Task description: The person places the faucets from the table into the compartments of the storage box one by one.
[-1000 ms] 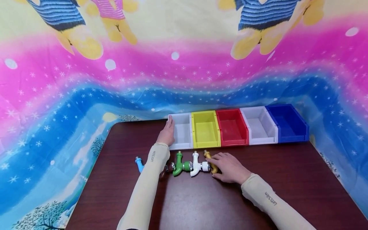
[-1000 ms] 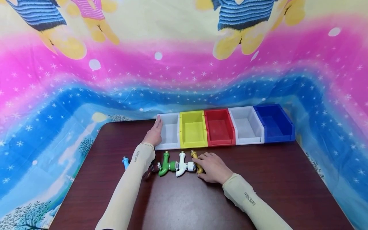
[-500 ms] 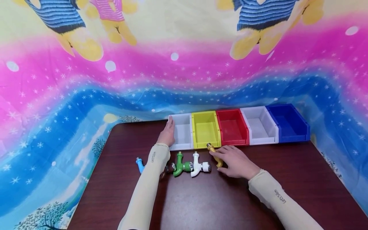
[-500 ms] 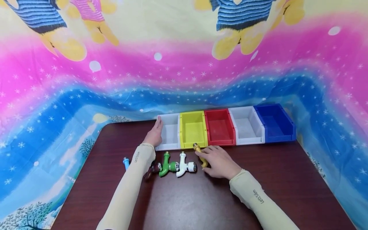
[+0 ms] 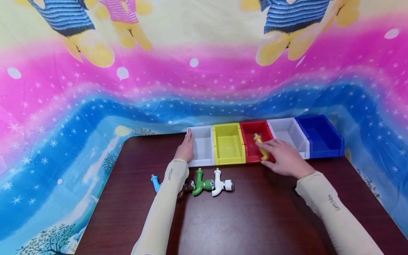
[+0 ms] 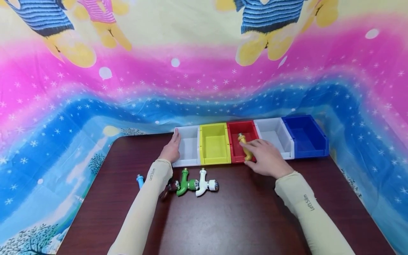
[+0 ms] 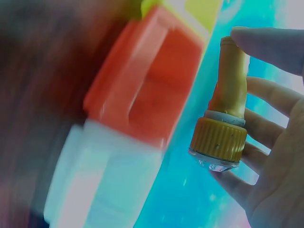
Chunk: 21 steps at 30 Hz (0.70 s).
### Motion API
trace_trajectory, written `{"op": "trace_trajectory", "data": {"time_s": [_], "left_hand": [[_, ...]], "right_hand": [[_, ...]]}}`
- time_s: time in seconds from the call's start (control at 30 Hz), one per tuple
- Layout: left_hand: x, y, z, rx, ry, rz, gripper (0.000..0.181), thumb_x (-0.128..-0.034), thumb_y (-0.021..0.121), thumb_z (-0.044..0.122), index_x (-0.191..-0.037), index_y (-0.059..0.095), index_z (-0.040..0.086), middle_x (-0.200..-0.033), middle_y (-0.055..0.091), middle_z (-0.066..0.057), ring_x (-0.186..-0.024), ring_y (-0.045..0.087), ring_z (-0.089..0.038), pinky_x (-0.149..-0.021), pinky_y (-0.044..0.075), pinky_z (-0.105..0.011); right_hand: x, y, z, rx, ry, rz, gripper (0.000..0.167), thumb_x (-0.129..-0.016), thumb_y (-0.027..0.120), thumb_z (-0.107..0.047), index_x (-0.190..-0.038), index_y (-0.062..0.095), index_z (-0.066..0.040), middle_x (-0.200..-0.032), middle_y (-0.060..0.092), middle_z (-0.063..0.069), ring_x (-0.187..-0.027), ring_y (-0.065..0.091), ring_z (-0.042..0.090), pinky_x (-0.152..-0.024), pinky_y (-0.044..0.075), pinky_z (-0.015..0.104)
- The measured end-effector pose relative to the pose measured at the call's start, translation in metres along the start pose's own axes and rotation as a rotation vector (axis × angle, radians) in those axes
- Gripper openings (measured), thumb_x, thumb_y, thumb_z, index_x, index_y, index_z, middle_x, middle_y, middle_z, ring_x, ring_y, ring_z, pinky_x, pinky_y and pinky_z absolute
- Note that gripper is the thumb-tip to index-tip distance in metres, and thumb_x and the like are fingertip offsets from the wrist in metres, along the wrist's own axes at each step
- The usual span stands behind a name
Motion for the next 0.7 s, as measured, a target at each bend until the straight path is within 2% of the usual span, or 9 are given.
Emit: {"op": "trace_trajectory", "data": {"time_s": [0.13, 0.33, 0.57, 0.7], "left_hand": [[0.001, 0.000, 0.000, 0.000, 0.004, 0.004, 0.085, -0.0935, 0.054, -0.013, -0.166, 0.012, 0.004, -0.175, -0.011, -0.005, -0.162, 0.009, -0.027, -0.075, 0.059, -0.035], [0.002, -0.001, 0.000, 0.001, 0.002, 0.012, 0.084, -0.0941, 0.054, -0.012, -0.166, 0.013, 0.004, -0.175, -0.009, -0.006, -0.162, 0.009, -0.027, -0.075, 0.059, -0.035], [0.004, -0.002, 0.002, 0.018, 0.013, 0.011, 0.083, -0.0941, 0.052, -0.014, -0.166, 0.014, 0.003, -0.176, -0.006, -0.008, -0.162, 0.009, -0.028, -0.070, 0.057, -0.036], [0.004, -0.003, 0.003, 0.017, 0.008, 0.006, 0.083, -0.0945, 0.053, -0.014, -0.166, 0.014, 0.003, -0.176, -0.008, -0.007, -0.162, 0.009, -0.028, -0.073, 0.057, -0.035]], "right_hand": [[-0.001, -0.015, 0.021, -0.008, 0.073, -0.013, 0.081, -0.087, 0.081, -0.033, -0.159, 0.045, -0.019, -0.149, 0.053, 0.022, -0.138, 0.044, 0.047, -0.108, 0.039, 0.073], [-0.003, -0.029, 0.052, 0.032, 0.109, -0.007, 0.078, -0.089, 0.078, -0.031, -0.158, 0.045, -0.016, -0.152, 0.050, 0.026, -0.141, 0.039, 0.053, -0.109, 0.032, 0.078], [0.000, -0.038, 0.086, 0.013, 0.161, -0.019, 0.080, -0.093, 0.074, -0.036, -0.162, 0.038, -0.017, -0.151, 0.044, 0.032, -0.137, 0.036, 0.054, -0.104, 0.035, 0.079], [0.002, -0.040, 0.101, 0.008, 0.193, -0.021, 0.080, -0.093, 0.074, -0.036, -0.162, 0.037, -0.016, -0.149, 0.044, 0.033, -0.136, 0.037, 0.055, -0.102, 0.036, 0.080]]}}
Point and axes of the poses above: each hand's wrist, its own x-axis away from the middle knuckle, its own y-axis out of the palm, z = x × y, the point moved 1 cm from there along -x, towards the middle knuckle
